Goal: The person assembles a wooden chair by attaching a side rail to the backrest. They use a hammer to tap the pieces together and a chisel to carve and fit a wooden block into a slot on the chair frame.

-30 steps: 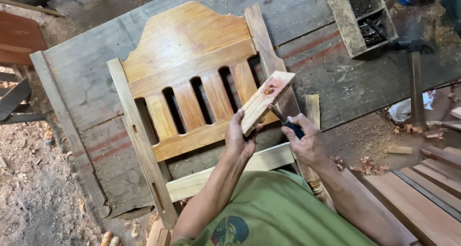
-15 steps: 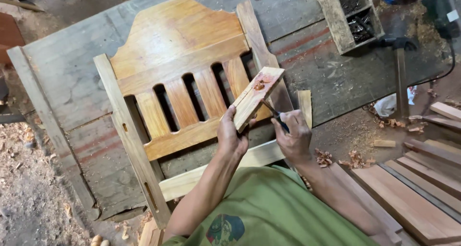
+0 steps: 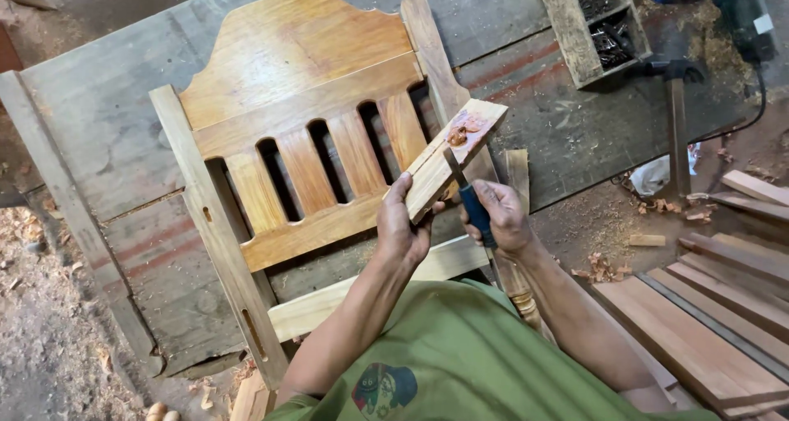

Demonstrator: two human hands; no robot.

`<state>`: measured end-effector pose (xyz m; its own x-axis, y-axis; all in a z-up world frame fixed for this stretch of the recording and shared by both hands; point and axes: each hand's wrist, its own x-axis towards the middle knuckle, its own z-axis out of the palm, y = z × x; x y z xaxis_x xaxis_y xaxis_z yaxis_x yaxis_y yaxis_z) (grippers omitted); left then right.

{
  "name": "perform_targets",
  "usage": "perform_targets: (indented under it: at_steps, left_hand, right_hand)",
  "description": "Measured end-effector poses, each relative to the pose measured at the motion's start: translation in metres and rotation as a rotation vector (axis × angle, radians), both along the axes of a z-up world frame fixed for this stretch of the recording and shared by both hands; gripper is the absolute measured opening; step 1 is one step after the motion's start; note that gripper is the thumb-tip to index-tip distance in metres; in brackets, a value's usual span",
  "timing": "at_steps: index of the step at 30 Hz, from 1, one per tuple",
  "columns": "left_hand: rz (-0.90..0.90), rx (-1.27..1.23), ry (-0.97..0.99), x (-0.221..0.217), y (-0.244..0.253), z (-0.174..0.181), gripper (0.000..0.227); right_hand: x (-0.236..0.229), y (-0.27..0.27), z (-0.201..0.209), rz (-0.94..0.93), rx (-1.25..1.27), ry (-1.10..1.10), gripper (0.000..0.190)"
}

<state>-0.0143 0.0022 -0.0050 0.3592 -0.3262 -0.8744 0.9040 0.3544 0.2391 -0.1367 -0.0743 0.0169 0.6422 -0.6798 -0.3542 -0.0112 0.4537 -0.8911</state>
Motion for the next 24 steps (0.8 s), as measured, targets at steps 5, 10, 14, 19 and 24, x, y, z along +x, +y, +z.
perform_targets:
  at_steps: [5, 10, 14, 19, 24]
  left_hand:
    - [-0.055, -0.003, 0.053, -0.002, 0.008, 0.013, 0.042]
    - [-0.043, -0.04, 0.003, 0.003, 0.013, 0.014, 0.032]
    - [-0.068, -0.003, -0.349, 0.015, 0.022, 0.06, 0.026]
    - [-0.418, 0.271, -1.17, 0.017, 0.044, 0.057, 0.034]
    - [-0.479, 0.276, -1.292, 0.005, 0.042, 0.076, 0.026]
  right_hand:
    - [-0.02, -0.002, -0.008, 0.087, 0.207, -0.001, 0.044]
    - [-0.034, -0.006, 0.015, 0.161, 0.178, 0.162, 0.05]
    - [-0.048, -0.001, 0.034, 0.202, -0.136, 0.414, 0.039]
    - [-0.068, -0.024, 0.04, 0.321, -0.927, 0.67, 0.032]
    - [-0.04, -0.053, 0.072, 0.449, -1.533, 0.876, 0.034]
